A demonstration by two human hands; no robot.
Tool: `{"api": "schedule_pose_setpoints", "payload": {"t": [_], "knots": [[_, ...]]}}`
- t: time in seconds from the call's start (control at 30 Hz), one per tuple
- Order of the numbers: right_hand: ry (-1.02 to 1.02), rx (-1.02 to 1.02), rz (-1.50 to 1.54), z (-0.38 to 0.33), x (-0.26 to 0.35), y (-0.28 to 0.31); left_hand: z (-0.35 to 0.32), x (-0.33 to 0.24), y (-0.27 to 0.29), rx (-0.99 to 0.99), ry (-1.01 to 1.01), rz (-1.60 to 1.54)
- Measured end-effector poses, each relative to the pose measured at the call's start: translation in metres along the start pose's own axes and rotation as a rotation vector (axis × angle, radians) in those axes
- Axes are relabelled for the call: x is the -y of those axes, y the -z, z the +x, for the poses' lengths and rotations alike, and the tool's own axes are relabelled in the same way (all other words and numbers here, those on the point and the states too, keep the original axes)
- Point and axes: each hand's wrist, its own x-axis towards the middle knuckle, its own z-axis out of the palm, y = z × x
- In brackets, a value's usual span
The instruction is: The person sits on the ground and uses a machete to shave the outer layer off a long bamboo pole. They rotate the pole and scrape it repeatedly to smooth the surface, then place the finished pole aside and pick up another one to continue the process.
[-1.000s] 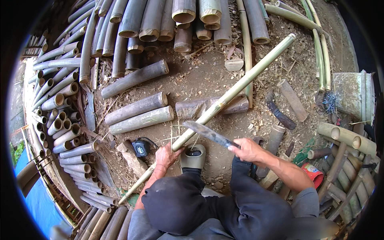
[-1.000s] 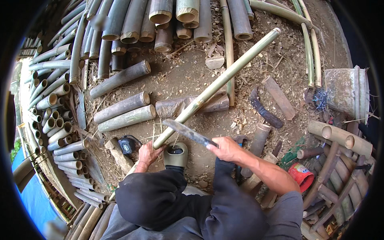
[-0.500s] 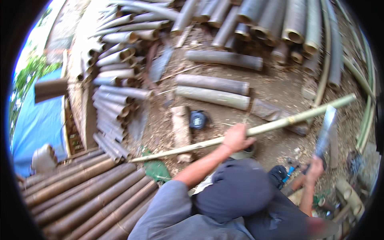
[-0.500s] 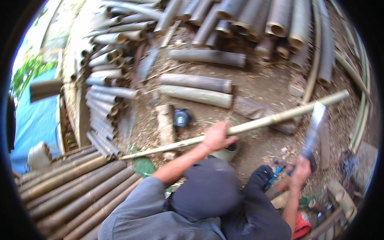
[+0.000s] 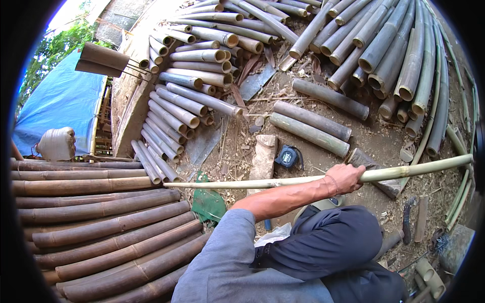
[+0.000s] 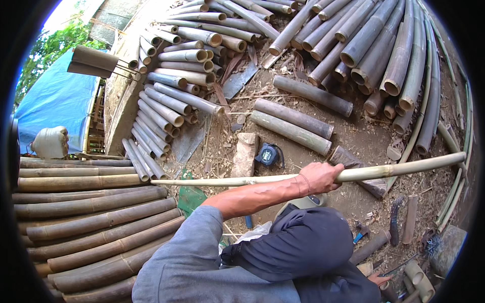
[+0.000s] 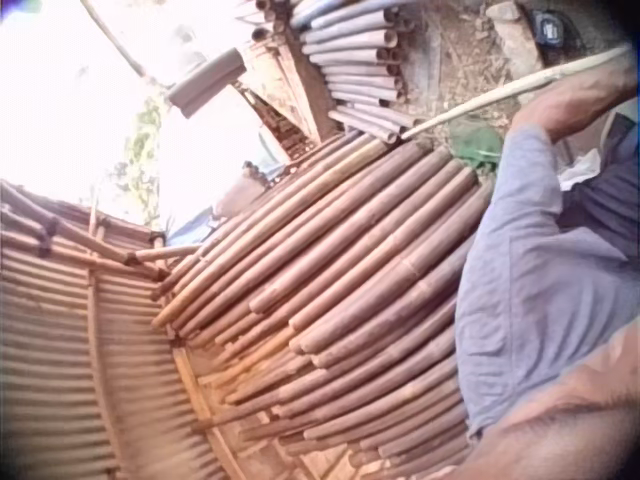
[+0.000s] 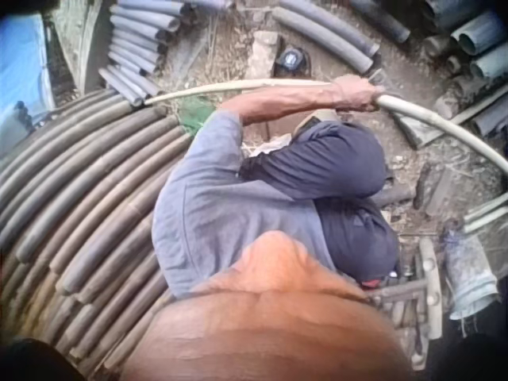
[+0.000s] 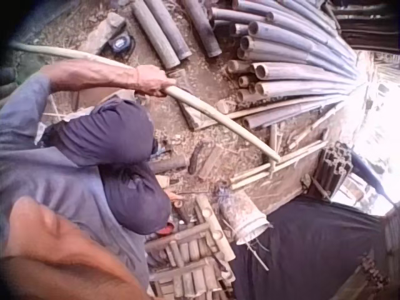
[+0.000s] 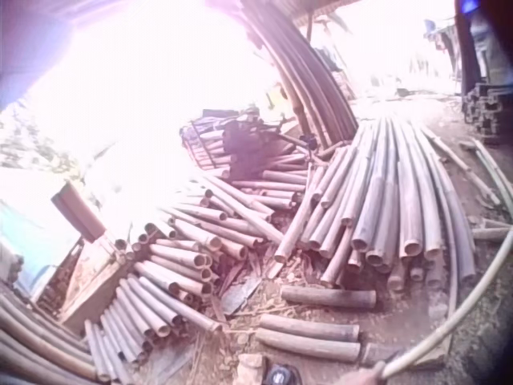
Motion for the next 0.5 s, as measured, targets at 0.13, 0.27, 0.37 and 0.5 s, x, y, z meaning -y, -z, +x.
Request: {"api": "schedule_pose_setpoints", "payload": {"t": [0.13,0.27,0.37,0.5], "knots": [[-0.109,0.058,-0.003,-0.004,0.010,0.002,-0.002,-0.023,0.058,-0.028,-0.040,0.152],[-0.163,0.086,0.000,-0.007,0.019,0.002,0.000,0.007,0.088,-0.031,0.039,0.333],[-0.204,0.099,0.009,-0.016,0.024,-0.001,-0.004,0.048,0.103,-0.106,-0.022,0.450],[-0.231,0.131,0.004,-0.026,0.023,-0.004,0.001,0.046,0.119,-0.077,-0.100,0.457]]}}
